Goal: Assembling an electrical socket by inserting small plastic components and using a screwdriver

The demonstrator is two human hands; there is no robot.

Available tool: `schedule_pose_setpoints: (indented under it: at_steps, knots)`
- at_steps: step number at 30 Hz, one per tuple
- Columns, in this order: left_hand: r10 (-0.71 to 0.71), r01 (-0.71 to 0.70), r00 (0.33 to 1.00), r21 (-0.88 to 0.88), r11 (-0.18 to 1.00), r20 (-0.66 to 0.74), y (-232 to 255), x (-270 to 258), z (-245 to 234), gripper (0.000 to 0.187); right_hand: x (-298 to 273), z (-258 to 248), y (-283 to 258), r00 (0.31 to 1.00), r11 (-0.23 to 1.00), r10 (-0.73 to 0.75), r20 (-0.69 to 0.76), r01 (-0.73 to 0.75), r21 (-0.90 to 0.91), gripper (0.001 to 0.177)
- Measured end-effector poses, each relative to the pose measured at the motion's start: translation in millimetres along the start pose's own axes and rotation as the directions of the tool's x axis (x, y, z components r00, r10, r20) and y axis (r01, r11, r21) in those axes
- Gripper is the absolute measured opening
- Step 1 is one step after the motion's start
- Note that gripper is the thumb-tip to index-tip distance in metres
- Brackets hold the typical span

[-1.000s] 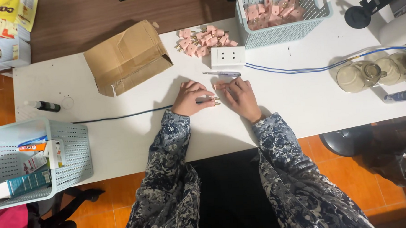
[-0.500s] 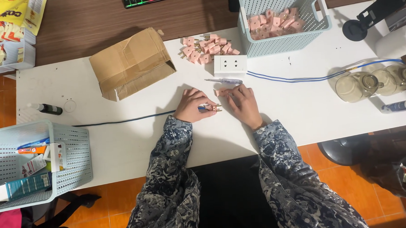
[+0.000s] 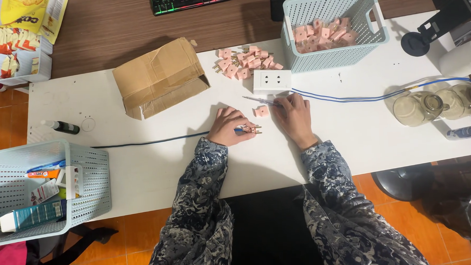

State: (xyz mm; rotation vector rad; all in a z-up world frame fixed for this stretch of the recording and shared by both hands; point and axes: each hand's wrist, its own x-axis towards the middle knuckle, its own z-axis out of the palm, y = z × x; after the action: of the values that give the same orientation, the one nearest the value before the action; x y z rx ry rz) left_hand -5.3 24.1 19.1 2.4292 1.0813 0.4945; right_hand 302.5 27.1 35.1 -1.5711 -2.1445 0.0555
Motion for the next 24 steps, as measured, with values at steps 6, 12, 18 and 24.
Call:
schedule_pose_setpoints:
  at_steps: [6,12,18,24]
  knots:
    - [-0.005,0.005,1.0,-0.022,1.0,-0.003,3.6,1.2,-0.9,0.038,-4.5,-0.4,-6.5,0.999,0.989,0.045,0.005,-0.046,0.139,0.026]
    - [0.009,-0.01,1.0,-0.011,1.0,-0.025,-1.0,2.3,5.7,0.037,-8.0,-7.5,-15.3,0.994,0.9,0.095,-0.062,-0.059,0.431,0.034]
    - [0.004,-0.005,0.998,-0.027,1.0,-0.06,2.0,1.4,5.8,0.035,-8.1,-13.8,-28.5,0.965,0.579,0.26,-0.018,-0.141,0.803,0.02]
    - [-0.004,0.0,0.998,-0.054,0.999,-0.063,8.8,1.5,1.8,0.035,-5.1,-4.0,-39.2,0.939,0.358,0.34,-0.052,-0.078,0.93,0.023]
